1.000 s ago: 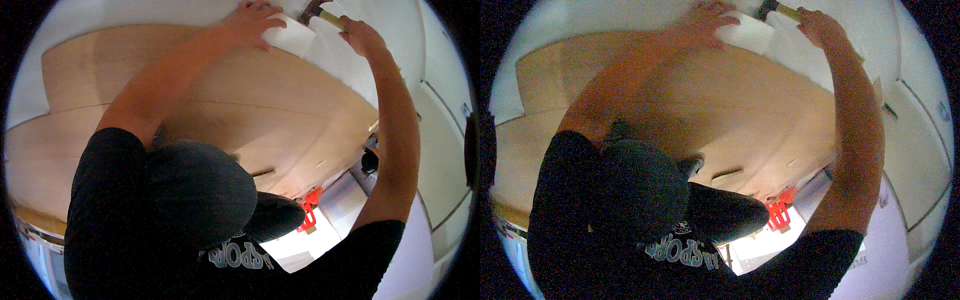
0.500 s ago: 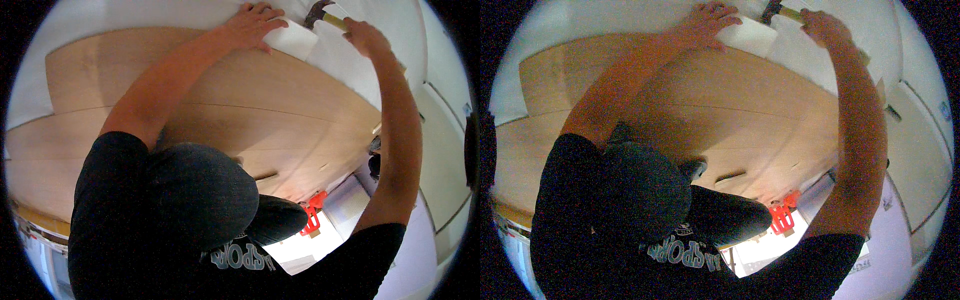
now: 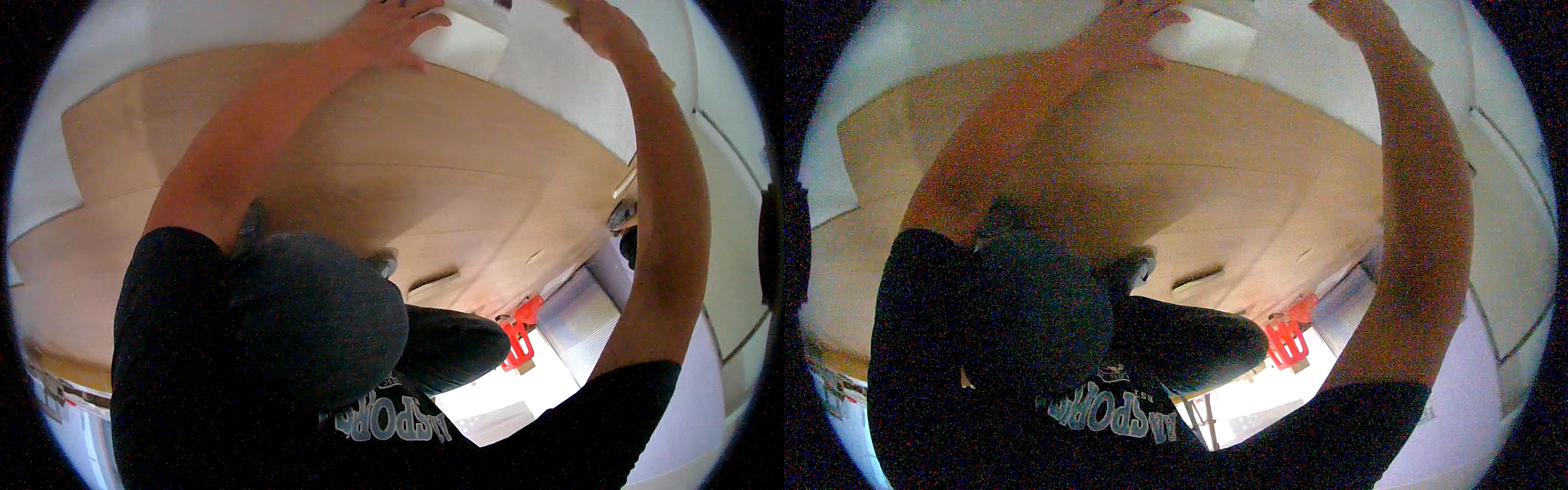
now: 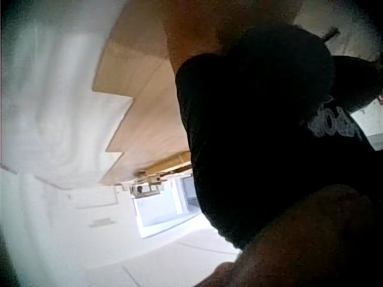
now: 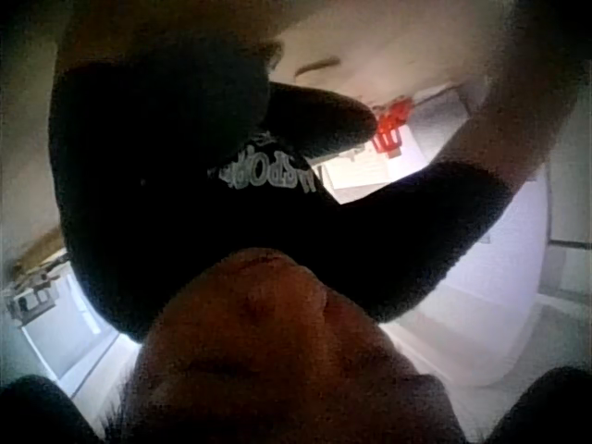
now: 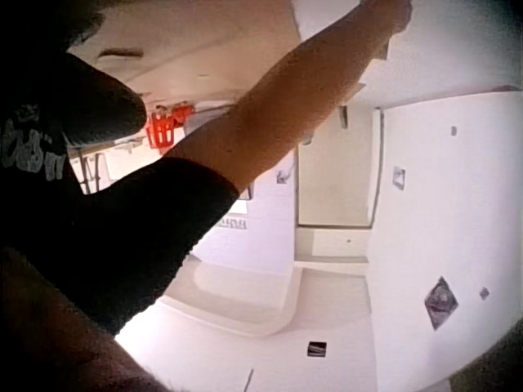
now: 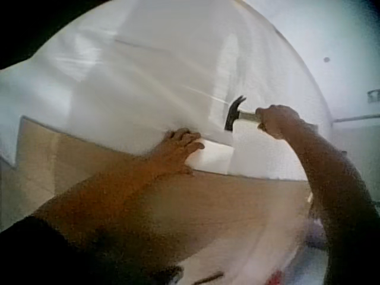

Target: The person opens a box of laminate planks with a cutter, removes the planks, and then hammers the planks into place using a tapping block and a hammer.

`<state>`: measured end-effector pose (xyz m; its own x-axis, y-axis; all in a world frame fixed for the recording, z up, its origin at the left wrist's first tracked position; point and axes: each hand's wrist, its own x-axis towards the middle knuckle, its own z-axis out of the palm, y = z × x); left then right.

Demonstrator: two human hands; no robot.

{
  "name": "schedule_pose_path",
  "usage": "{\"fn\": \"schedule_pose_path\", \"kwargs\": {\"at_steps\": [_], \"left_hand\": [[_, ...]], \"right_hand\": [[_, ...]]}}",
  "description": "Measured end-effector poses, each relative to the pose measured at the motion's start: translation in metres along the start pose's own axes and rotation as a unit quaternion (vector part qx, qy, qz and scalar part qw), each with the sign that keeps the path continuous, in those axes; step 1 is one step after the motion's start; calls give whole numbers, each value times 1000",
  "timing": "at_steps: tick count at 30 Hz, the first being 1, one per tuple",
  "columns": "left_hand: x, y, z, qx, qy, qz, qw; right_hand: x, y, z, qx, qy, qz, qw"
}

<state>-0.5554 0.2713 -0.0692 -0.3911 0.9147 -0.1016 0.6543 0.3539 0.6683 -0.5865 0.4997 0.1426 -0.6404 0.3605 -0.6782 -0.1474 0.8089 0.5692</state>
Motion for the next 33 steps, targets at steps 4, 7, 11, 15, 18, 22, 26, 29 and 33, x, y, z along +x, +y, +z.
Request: {"fn": "schedule_pose_path", "kwargs": {"at_steps": [4, 7, 11, 15, 18, 22, 26, 29, 33], "left_hand": [[4, 12, -9, -7, 8, 8, 1000], [-4, -5, -5, 9, -6, -22, 1000], [-5, -8, -14, 25, -26, -17, 999], [-4, 2, -22, 2, -25, 6, 1000], [-16, -13, -11, 33, -13, -12, 999], [3, -4, 5, 65, -10, 18, 998], [-6, -10, 31, 79, 74, 23, 994], [-42, -19, 46, 74, 153, 41, 985], [-70, 15, 22, 36, 180, 84, 979]], "right_hand": [[10, 33, 41, 80, 141, 106, 981], [-1, -16, 31, 4, 40, -57, 998], [6, -17, -20, -42, -46, 12, 998], [13, 11, 17, 76, 62, 102, 990], [14, -27, 13, -38, -40, -30, 998], [26, 17, 78, -36, 73, -64, 995], [-16, -2, 77, 14, 102, -35, 994], [-84, -40, 67, 180, 116, 29, 976], [-193, -118, 232, 613, 205, 47, 761]]}}
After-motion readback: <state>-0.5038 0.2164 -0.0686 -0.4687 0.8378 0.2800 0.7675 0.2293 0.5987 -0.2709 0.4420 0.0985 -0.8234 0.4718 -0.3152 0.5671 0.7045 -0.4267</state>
